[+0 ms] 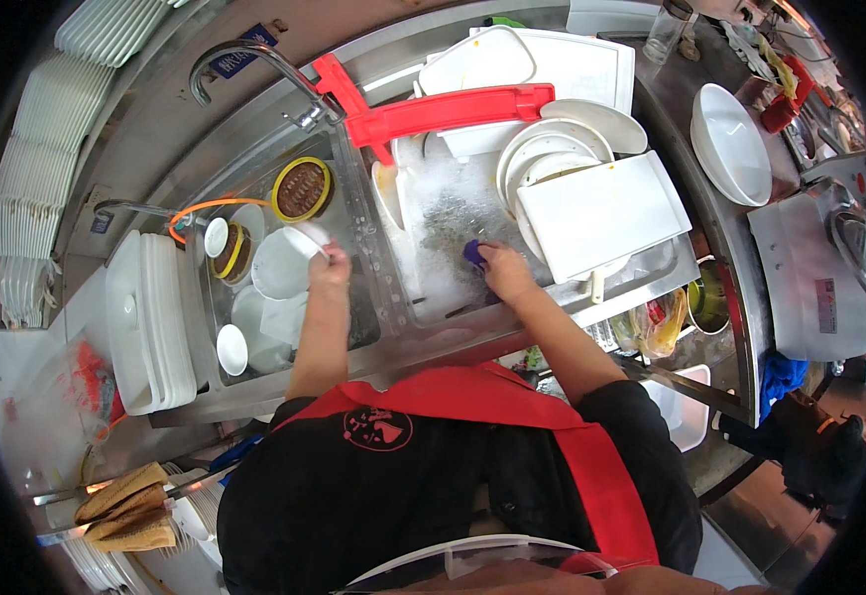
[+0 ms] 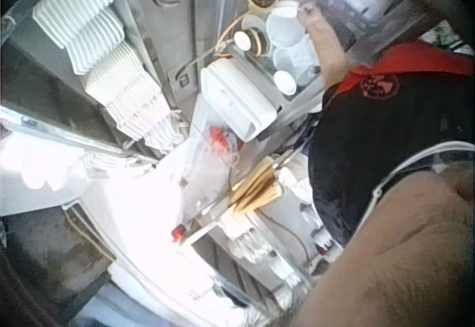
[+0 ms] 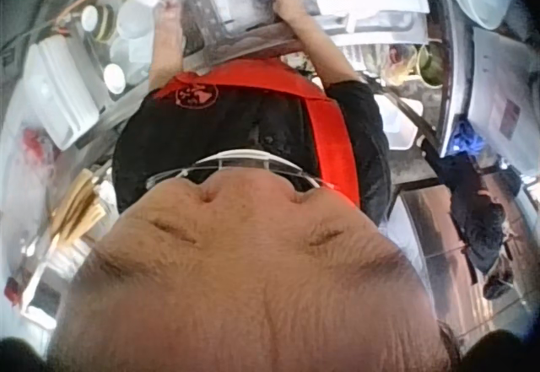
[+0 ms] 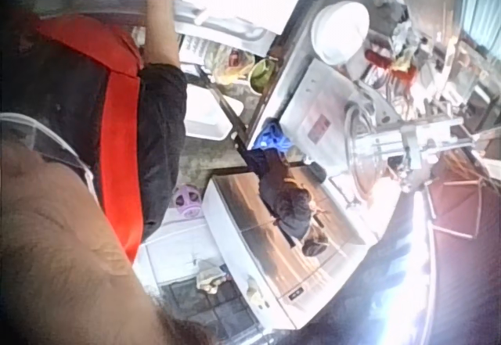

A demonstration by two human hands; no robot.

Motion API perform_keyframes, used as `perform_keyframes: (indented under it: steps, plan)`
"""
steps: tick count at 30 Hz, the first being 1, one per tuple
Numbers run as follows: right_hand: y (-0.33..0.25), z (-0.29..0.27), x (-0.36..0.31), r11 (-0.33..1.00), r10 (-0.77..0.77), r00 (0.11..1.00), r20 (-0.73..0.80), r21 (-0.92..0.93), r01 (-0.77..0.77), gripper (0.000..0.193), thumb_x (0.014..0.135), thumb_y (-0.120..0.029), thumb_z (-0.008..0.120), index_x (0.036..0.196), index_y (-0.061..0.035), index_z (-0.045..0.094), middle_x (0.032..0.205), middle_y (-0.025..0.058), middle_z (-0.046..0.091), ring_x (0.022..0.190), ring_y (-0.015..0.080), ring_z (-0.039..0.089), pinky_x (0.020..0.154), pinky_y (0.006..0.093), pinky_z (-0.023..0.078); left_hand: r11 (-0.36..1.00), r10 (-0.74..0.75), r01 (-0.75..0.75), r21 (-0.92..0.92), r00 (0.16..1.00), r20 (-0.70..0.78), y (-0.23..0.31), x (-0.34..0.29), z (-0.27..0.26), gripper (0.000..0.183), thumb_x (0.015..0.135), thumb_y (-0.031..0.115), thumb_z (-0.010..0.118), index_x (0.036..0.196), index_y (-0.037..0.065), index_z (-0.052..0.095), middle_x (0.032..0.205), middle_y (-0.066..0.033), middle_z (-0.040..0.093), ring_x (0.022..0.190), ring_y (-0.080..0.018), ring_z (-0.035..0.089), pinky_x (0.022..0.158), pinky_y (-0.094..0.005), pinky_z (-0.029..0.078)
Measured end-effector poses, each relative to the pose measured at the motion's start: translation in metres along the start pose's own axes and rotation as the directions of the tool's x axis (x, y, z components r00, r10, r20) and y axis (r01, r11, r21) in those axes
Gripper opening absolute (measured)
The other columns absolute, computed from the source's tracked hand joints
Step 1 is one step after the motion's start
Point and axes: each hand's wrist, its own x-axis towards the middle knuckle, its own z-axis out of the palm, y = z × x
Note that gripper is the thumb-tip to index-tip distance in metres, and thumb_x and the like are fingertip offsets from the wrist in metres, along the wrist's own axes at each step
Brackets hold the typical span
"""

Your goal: The person washes multiple kitchen items in a commercial sink using a purple sponge. They scrub yellow-rimmed strainers, white bowls, a rectangular tray, and a red utensil, then place the cleaned items into a white bin.

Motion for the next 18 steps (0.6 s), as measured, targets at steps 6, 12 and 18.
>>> perform_keyframes:
  steps: [6,12,18]
  plan:
    - [0.014,0.012,0.005,0.997,0.065,0.998,0.013,0.038,-0.065,0.016,0.079,-0.006,0.058,0.095,-0.0063,0.063,0.104,0.0160,0.063,0.093,0.0386,0.060,0.080,0.0476,0.049,0.900,0.018,-0.092,0.425,0.984,0.175,-0.017,-0.020,0.014,0.027,0.094,0.006,0.049,0.118,-0.006,0.051,0.110,-0.0151,0.058,0.099,-0.0279,0.061,0.082,-0.0308,0.057]
    - [0.015,0.020,-0.001,0.993,0.116,0.988,0.100,0.015,-0.118,0.022,0.079,-0.011,0.063,0.100,-0.0038,0.063,0.107,0.0169,0.063,0.096,0.0384,0.059,0.084,0.0448,0.048,-0.542,-0.017,-0.613,0.575,0.692,0.722,-0.144,-0.001,0.060,0.057,0.080,0.011,0.059,0.134,-0.004,0.043,0.131,-0.0244,0.051,0.127,-0.0312,0.045,0.104,-0.0385,0.037]
    - [0.015,0.006,-0.015,0.984,0.156,0.988,0.014,0.088,-0.157,0.022,0.078,-0.010,0.064,0.099,-0.0024,0.062,0.108,0.0173,0.062,0.097,0.0395,0.059,0.086,0.0446,0.048,-0.961,-0.188,-0.244,0.130,0.922,0.340,-0.168,0.077,0.082,0.047,0.083,0.024,0.057,0.122,-0.002,0.056,0.128,-0.0197,0.056,0.121,-0.0297,0.051,0.099,-0.0384,0.041]
